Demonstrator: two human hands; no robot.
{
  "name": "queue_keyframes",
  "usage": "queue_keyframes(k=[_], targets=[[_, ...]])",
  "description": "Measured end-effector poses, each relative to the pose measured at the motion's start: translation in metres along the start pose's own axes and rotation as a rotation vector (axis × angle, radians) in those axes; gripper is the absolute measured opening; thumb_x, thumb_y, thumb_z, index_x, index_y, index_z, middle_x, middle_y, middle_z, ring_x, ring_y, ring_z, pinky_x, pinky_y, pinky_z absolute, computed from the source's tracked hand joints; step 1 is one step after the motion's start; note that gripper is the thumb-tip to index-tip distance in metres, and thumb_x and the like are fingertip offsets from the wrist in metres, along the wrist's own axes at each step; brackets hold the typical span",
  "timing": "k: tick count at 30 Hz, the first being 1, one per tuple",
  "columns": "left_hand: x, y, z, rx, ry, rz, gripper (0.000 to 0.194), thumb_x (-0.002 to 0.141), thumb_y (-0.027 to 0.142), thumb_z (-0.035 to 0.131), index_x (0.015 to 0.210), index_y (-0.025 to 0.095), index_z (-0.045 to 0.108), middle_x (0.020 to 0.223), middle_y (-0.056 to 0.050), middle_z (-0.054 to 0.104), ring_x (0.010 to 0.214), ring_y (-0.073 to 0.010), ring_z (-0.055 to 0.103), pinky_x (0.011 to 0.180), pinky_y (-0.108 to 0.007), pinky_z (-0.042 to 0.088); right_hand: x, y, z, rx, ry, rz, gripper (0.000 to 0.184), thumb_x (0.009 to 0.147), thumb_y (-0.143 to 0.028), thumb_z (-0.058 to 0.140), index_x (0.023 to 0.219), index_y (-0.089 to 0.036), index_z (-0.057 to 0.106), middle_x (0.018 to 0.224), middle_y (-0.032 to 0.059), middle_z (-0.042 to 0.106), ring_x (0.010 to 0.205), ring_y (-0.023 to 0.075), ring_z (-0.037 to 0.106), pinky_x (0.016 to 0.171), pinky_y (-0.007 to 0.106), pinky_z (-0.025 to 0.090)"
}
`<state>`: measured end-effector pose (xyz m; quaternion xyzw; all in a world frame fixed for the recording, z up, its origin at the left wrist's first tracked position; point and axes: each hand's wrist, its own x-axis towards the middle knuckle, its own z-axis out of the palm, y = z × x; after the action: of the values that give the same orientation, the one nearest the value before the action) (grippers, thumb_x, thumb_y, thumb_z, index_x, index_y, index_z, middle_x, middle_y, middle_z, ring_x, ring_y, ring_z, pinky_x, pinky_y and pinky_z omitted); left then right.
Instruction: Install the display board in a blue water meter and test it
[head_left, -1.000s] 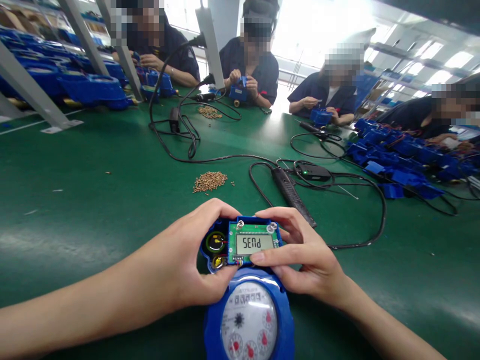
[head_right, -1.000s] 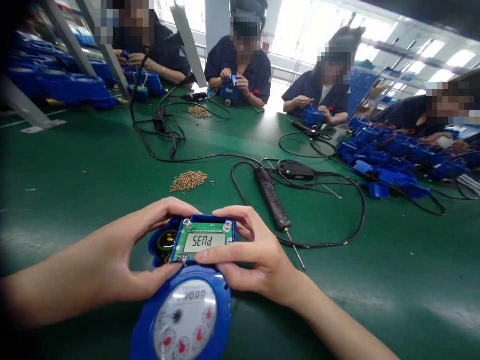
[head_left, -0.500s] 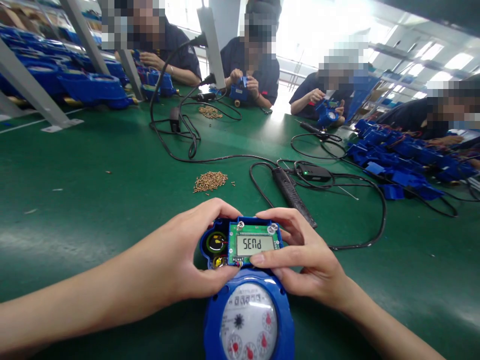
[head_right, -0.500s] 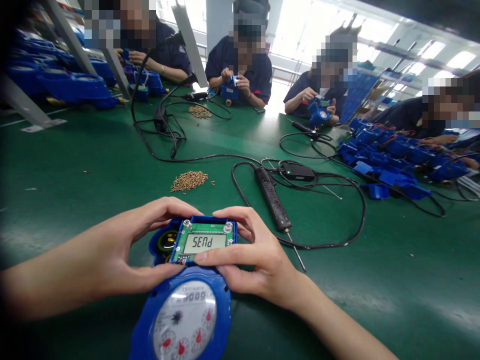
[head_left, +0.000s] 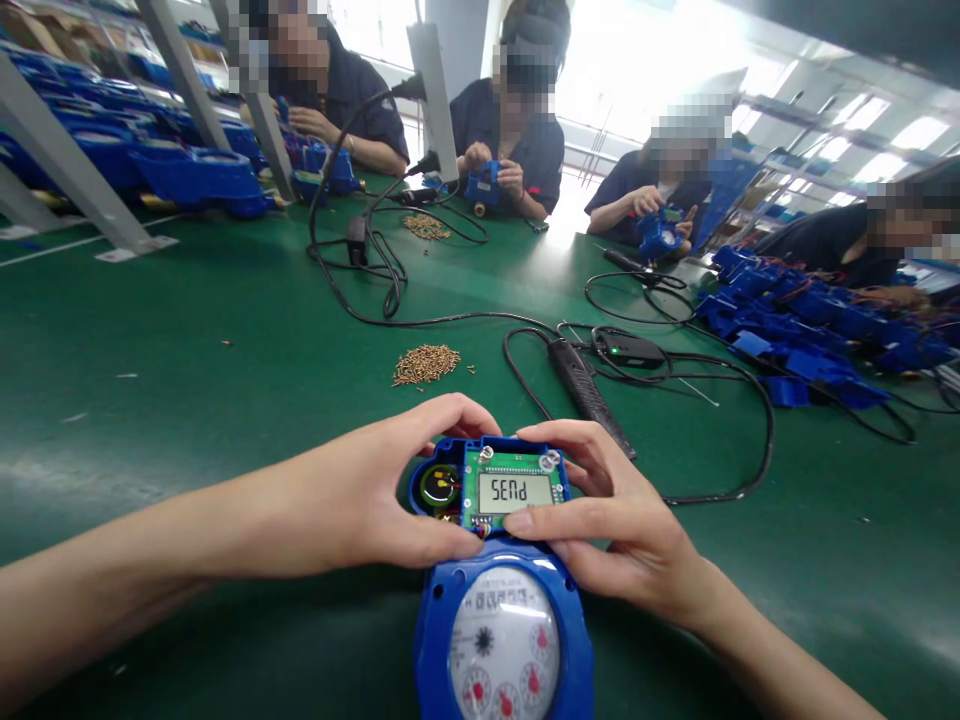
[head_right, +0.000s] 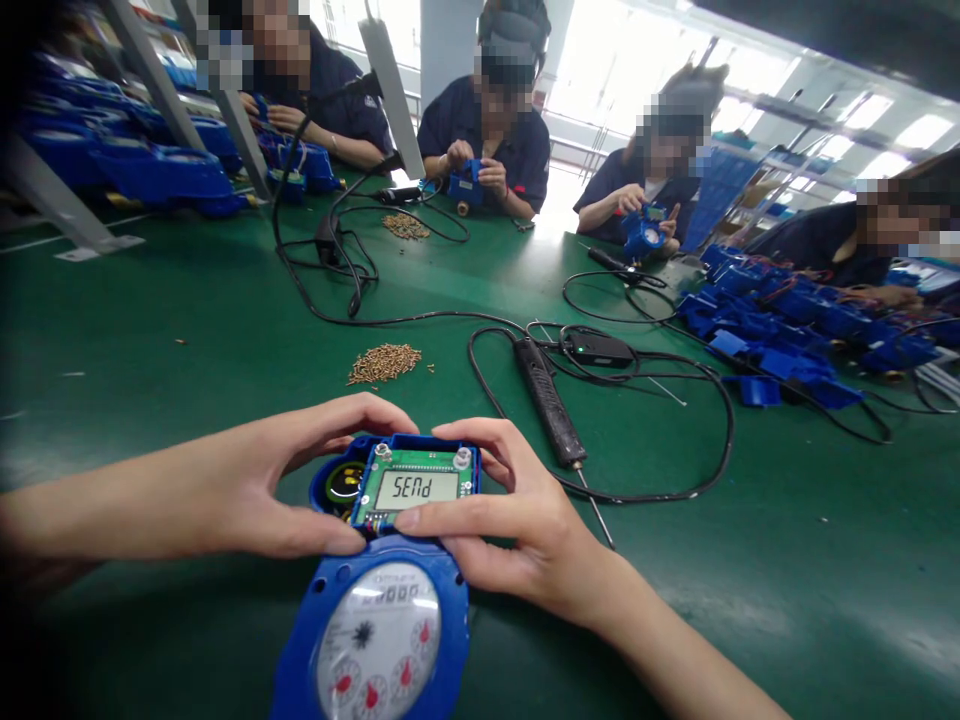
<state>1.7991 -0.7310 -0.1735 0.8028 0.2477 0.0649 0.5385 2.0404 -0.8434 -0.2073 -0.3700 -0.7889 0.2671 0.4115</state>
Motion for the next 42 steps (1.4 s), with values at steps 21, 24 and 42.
queue_keyframes(k=[21, 24, 42], targets=[[-0.006, -0.003, 0.011, 0.128, 0.151, 0.038, 0.06, 0.081, 0.051, 0.076, 0.132, 0.038, 0.048, 0.138, 0.004, 0.057, 0.13, -0.0244, 0.053, 0.108, -0.039, 0.045, 0.001, -0.002, 0.0, -0.013, -0.014, 0.004, 0.047, 0.088, -0.008, 0.069, 0.125, -0.037, 0.07, 0.142, 0.0065, 0.043, 0.132, 0.0232, 0.052, 0.108, 0.038, 0.052], [-0.005, -0.003, 0.016, 0.095, 0.182, 0.034, 0.052, 0.079, 0.046, 0.078, 0.124, 0.034, 0.053, 0.128, 0.002, 0.061, 0.122, -0.0249, 0.056, 0.104, -0.04, 0.047, 0.001, -0.002, 0.003, -0.018, 0.002, 0.01, 0.047, 0.088, -0.005, 0.067, 0.123, -0.036, 0.071, 0.141, 0.0063, 0.043, 0.129, 0.0215, 0.054, 0.107, 0.036, 0.053], [0.003, -0.001, 0.015, -0.259, 0.049, -0.12, 0.057, 0.07, 0.041, 0.082, 0.115, 0.027, 0.052, 0.11, -0.001, 0.069, 0.103, -0.026, 0.064, 0.084, -0.037, 0.054, -0.003, 0.0, -0.007, 0.06, -0.097, 0.119, 0.035, 0.096, -0.022, 0.061, 0.127, -0.039, 0.069, 0.145, 0.0042, 0.041, 0.134, 0.0214, 0.05, 0.112, 0.035, 0.047]])
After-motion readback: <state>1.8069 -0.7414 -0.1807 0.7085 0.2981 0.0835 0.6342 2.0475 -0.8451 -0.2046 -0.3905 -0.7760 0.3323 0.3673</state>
